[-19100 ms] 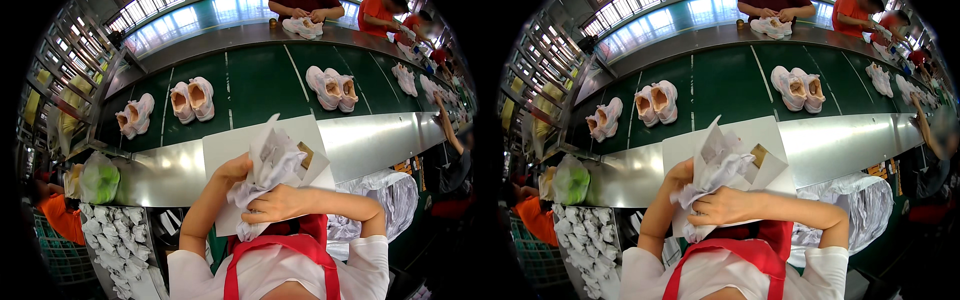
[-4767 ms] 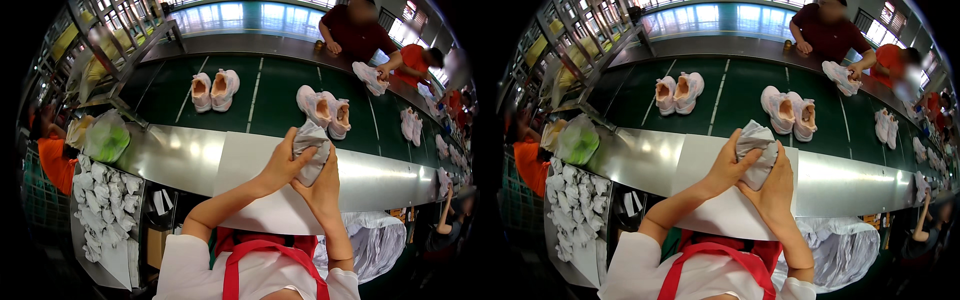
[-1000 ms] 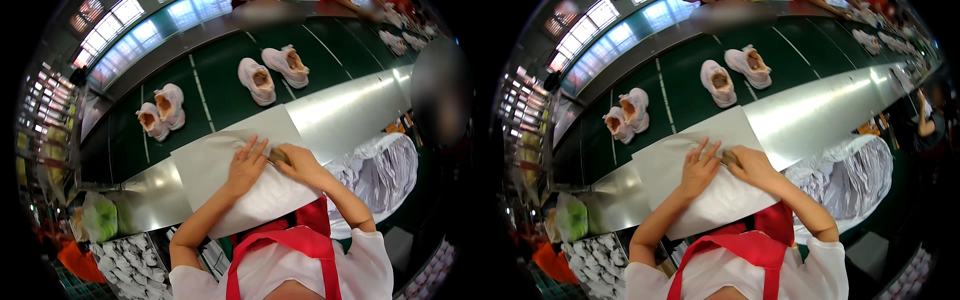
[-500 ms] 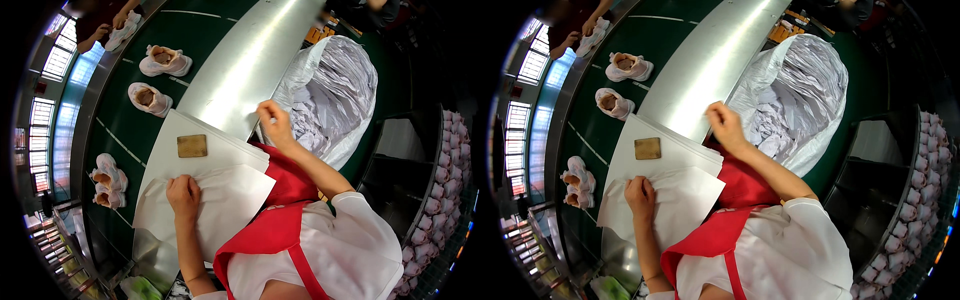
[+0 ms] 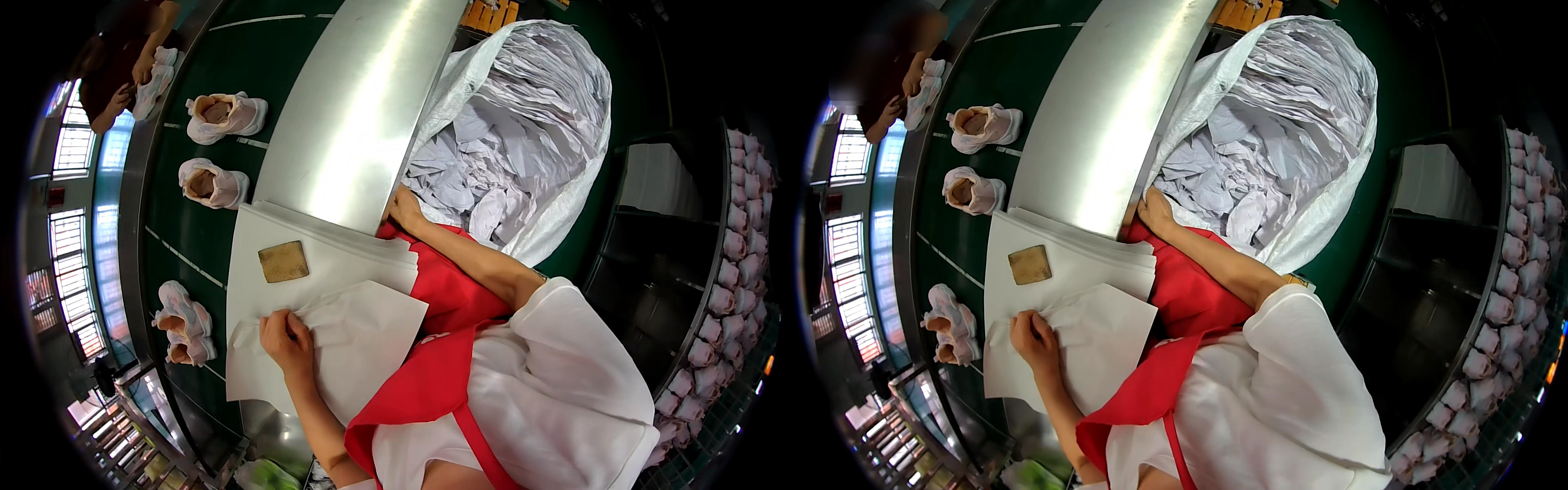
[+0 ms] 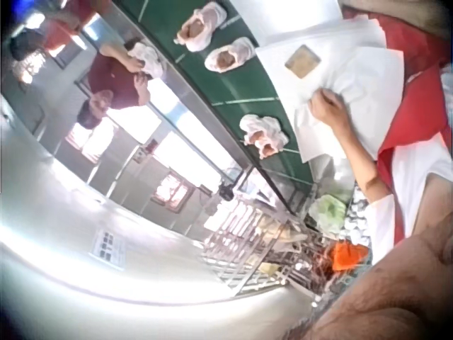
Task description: The person takes white tissue paper from a large bag, crumples it, and stuffs it into the toe box of white shoes moving along a conveyor belt. The person repeats this process for multiple pairs of shoes.
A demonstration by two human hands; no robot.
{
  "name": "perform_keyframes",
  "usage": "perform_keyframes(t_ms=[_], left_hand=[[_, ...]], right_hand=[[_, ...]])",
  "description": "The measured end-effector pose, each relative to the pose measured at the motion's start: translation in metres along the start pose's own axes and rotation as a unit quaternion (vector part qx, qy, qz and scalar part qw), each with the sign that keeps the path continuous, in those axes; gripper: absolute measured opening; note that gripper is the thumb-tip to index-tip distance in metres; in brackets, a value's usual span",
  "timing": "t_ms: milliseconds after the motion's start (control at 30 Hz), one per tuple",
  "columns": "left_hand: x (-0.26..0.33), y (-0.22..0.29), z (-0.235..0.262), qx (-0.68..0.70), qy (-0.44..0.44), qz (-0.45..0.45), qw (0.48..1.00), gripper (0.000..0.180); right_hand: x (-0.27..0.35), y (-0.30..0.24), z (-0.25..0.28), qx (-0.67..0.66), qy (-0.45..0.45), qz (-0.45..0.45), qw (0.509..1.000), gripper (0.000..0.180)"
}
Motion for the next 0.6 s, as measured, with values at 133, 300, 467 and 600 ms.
perform_keyframes(t_ms=[133,300,467,600], left_hand=[[0.004,-0.001,0.0,0.014,0.015,0.023,1.0,0.008],[0.001,0.0,0.004,0.014,0.001,0.027,1.0,0.007],[0.003,0.001,0.003,0.008,0.002,0.029,1.0,0.008],[0.007,0.001,0.004,0.01,0.006,0.029,1.0,0.007]], right_hand=[[0.001,-0.003,0.004,-0.041,0.022,0.074,0.996,0.032],[-0.001,0.003,0.027,0.466,-0.117,0.011,0.877,0.045],[0.014,0.009,0.077,0.574,-0.184,-0.066,0.796,0.044],[-0.012,0.003,0.139,0.597,-0.378,-0.105,0.7,0.048]])
Point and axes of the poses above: each hand's wrist, its own x-axis away from the middle knuckle, its own z-axis out of the back of the hand, y = z × x, the point moved 2 cm from there along -x, towards the middle knuckle, and after that the axes turned 14 degrees about -z, right-handed, at the moved point
